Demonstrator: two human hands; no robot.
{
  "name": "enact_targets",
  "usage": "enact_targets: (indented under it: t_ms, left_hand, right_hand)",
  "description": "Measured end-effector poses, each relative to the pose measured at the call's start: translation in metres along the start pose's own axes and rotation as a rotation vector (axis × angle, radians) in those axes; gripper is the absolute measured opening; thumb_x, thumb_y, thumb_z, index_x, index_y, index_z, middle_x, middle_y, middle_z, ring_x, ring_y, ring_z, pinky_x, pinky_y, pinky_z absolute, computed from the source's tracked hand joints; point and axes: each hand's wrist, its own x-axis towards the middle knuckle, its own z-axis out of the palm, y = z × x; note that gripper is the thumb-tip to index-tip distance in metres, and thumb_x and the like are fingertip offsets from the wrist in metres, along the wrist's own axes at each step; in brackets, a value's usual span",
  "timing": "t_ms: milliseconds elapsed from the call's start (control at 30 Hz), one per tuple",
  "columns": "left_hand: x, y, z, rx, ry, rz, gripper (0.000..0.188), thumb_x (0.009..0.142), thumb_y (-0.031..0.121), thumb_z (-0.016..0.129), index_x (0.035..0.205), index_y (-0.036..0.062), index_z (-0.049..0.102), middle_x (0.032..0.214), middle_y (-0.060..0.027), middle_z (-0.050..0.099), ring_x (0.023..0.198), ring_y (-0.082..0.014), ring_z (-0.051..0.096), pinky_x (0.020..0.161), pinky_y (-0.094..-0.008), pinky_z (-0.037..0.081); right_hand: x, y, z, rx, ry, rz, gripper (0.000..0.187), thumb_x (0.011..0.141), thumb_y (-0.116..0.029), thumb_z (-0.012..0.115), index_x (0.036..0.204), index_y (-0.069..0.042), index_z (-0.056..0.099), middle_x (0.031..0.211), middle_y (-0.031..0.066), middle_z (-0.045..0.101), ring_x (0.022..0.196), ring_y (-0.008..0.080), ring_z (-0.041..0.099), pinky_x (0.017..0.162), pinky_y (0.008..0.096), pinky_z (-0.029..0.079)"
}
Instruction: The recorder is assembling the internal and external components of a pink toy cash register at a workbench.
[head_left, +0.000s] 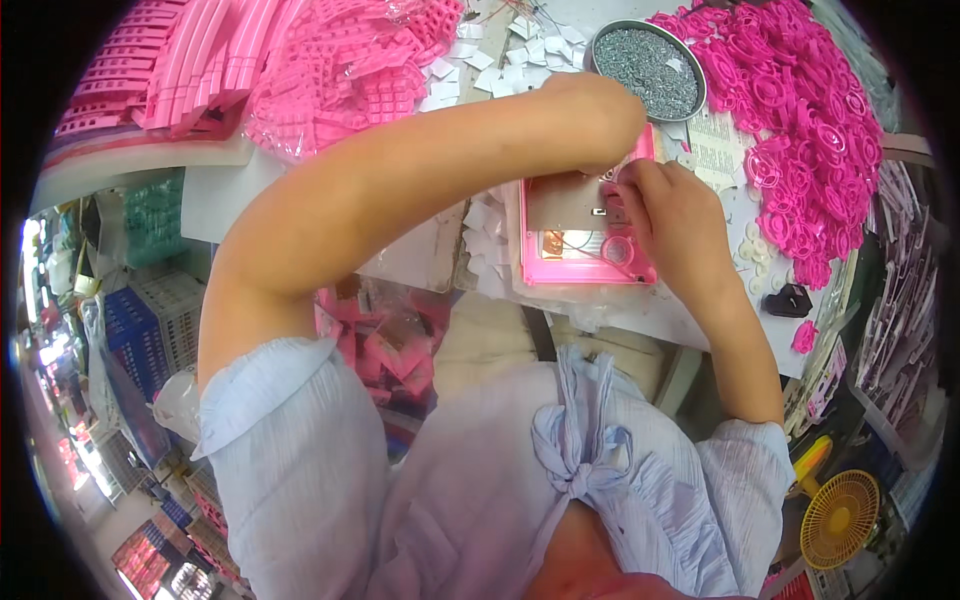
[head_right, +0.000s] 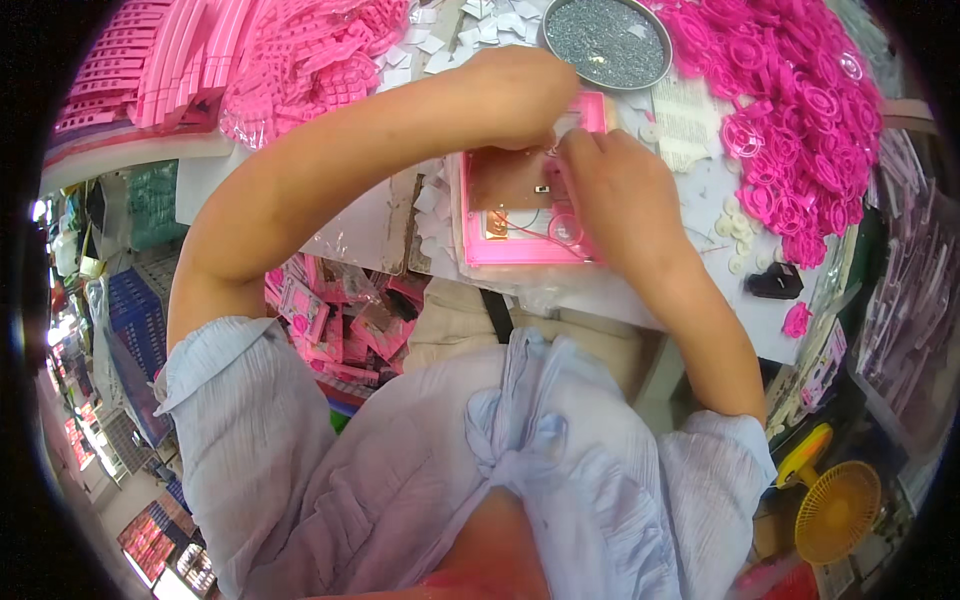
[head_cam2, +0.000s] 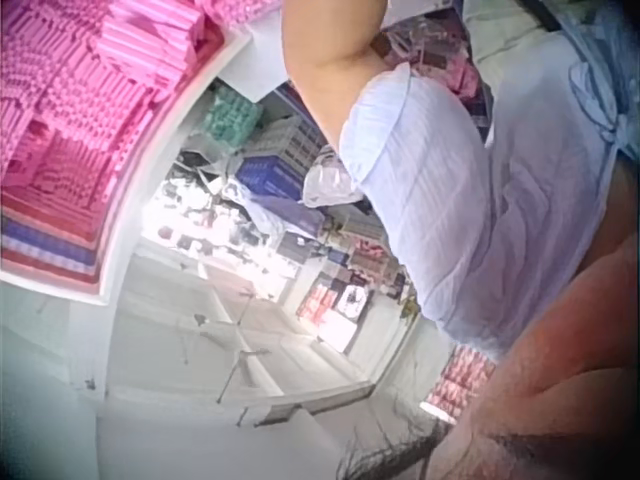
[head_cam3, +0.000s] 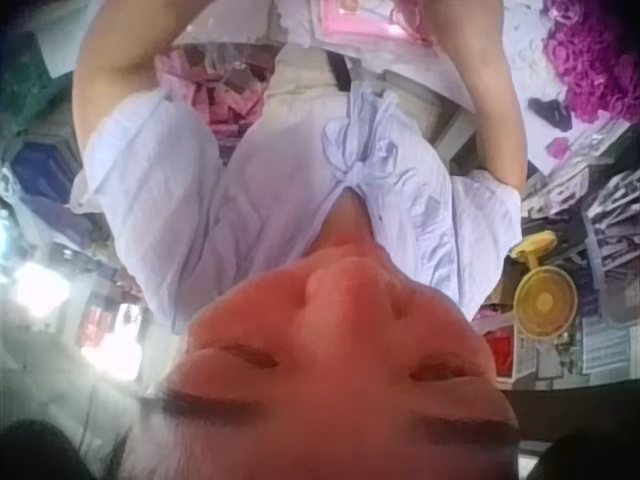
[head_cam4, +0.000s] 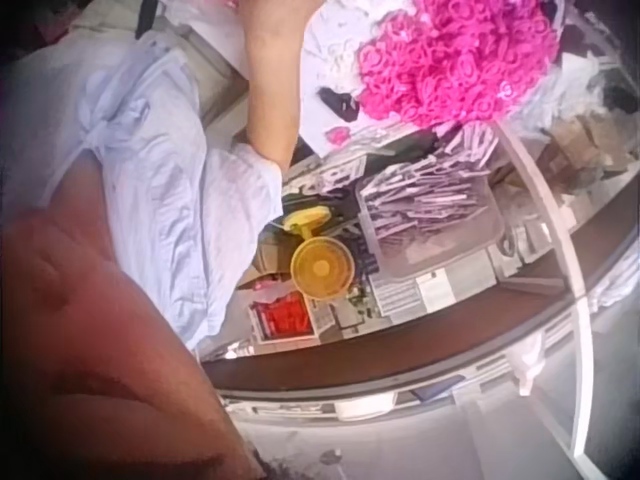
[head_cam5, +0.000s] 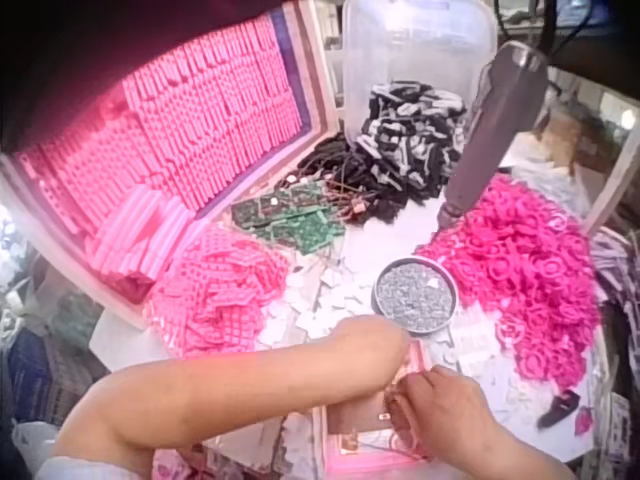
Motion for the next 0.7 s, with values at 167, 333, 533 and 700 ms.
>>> enact_targets:
  t_ms: [167, 333, 533, 700]
  left_hand:
    - [0.005, -0.020, 0.008, -0.161, -0.004, 0.030, 0.023, 0.076, 0.022, 0.077, 0.090, 0.0037, 0.076, 0.083, -0.0171, 0.073, 0.078, -0.0314, 0.071, 0.070, -0.0414, 0.056]
    - [0.003, -0.029, 0.013, -0.300, 0.010, 0.023, 0.021, 0.074, 0.019, 0.074, 0.088, 0.0034, 0.075, 0.081, -0.0159, 0.073, 0.076, -0.0299, 0.071, 0.071, -0.0411, 0.056]
    - [-0.002, -0.029, 0.017, -0.284, 0.076, 0.060, 0.020, 0.075, 0.018, 0.073, 0.088, 0.0033, 0.074, 0.084, -0.0160, 0.073, 0.080, -0.0296, 0.071, 0.074, -0.0406, 0.056]
    - [0.001, -0.031, 0.023, -0.320, 0.090, 0.046, 0.019, 0.076, 0.018, 0.073, 0.089, 0.0031, 0.074, 0.086, -0.0168, 0.073, 0.082, -0.0306, 0.071, 0.076, -0.0409, 0.056]
  right_hand:
    - [0.013, 0.013, 0.012, 0.269, 0.235, -0.129, 0.012, 0.085, -0.010, 0.072, 0.093, -0.005, 0.065, 0.095, 0.0094, 0.066, 0.092, 0.0318, 0.060, 0.079, 0.0413, 0.050]
    - [0.026, 0.019, 0.024, 0.183, 0.330, -0.225, 0.015, 0.080, -0.010, 0.076, 0.090, -0.004, 0.067, 0.106, 0.0086, 0.065, 0.100, 0.0342, 0.055, 0.089, 0.0409, 0.048]
    - [0.027, 0.028, 0.023, 0.260, 0.260, -0.211, 0.017, 0.078, -0.008, 0.076, 0.090, -0.002, 0.067, 0.108, 0.0087, 0.064, 0.102, 0.0344, 0.054, 0.089, 0.0418, 0.048]
    - [0.030, 0.022, 0.015, 0.139, 0.239, -0.281, 0.015, 0.079, -0.008, 0.075, 0.090, -0.002, 0.066, 0.107, 0.0078, 0.065, 0.101, 0.0330, 0.055, 0.089, 0.0425, 0.049]
